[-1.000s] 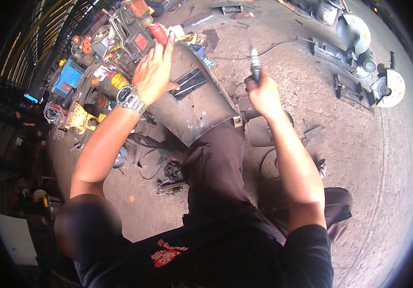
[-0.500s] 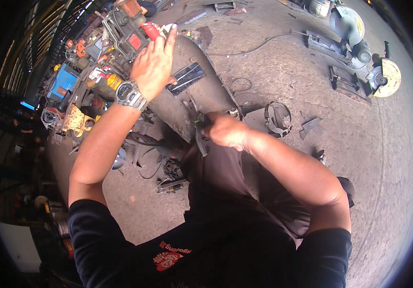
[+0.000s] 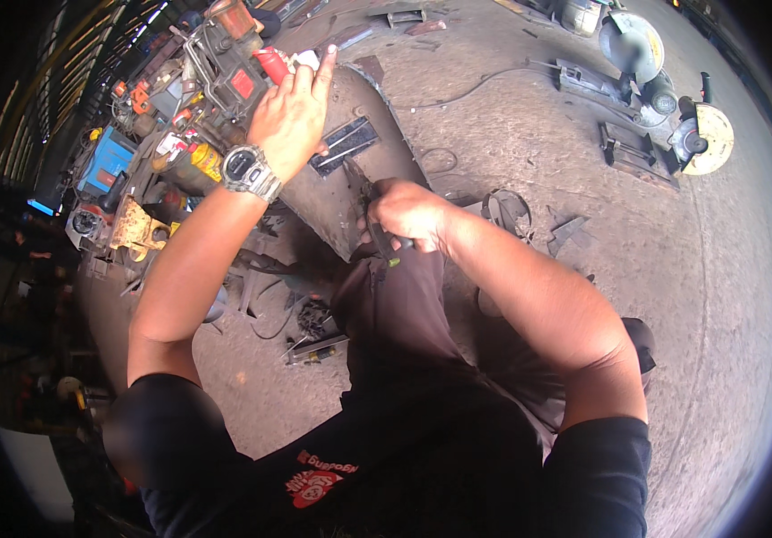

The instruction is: The person sits on the floor and uses pliers to bend and remove small metal tabs from the edge of a curved metal piece. The person repeatedly repositions the piece and uses the pliers to pull off protruding metal fragments.

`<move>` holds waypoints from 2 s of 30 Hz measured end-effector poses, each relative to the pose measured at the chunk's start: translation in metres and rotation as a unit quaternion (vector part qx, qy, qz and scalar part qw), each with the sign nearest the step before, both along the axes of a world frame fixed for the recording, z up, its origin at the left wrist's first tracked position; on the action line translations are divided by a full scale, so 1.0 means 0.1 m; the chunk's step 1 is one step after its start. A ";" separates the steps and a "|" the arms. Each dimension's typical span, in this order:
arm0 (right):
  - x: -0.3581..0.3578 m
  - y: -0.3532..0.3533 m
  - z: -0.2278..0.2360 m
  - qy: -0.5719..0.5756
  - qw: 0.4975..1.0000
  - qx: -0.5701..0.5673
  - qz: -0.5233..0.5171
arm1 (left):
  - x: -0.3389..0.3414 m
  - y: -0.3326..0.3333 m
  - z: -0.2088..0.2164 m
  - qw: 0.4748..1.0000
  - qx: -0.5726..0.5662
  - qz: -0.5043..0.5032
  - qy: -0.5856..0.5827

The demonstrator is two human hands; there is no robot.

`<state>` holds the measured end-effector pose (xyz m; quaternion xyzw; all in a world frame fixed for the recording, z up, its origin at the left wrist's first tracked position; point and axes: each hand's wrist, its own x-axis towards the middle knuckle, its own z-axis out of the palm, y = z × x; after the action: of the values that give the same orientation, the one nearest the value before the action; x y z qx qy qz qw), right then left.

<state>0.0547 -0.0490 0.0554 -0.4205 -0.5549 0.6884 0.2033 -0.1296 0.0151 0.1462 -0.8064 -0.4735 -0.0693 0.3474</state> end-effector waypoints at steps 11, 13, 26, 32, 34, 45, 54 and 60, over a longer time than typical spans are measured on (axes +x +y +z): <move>-0.01 -0.02 0.57 -0.167 0.986 0.017 0.021 | 0.18 -0.11 0.03 0.999 0.037 -0.029 0.020; -0.01 -0.01 0.57 -0.153 0.988 0.001 0.020 | 0.18 -0.09 0.01 0.995 0.088 -0.034 0.044; -0.20 -0.03 0.55 -0.270 0.961 0.052 0.019 | 0.17 -0.18 0.03 0.999 0.029 -0.011 -0.016; -0.25 -0.09 0.61 -0.325 0.941 0.090 0.029 | 0.12 -0.18 0.04 1.000 0.009 0.006 -0.023; -0.26 -0.08 0.59 -0.349 0.929 0.112 0.044 | 0.10 -0.16 0.02 1.000 0.014 -0.001 -0.022; -0.17 -0.06 0.49 -0.447 0.823 0.322 0.136 | 0.11 -0.09 0.02 1.000 0.000 -0.004 -0.030; -0.16 -0.01 0.53 -0.253 0.965 0.052 0.032 | 0.03 -0.12 0.02 1.000 0.008 -0.008 -0.025; -0.11 -0.04 0.54 -0.258 0.963 0.061 0.045 | -0.01 -0.17 0.09 0.999 -0.031 -0.014 -0.020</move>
<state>0.0440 -0.0526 0.1089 -0.5449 -0.6478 0.5302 0.0472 -0.1307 -0.0018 0.1553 -0.8217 -0.4711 -0.0758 0.3116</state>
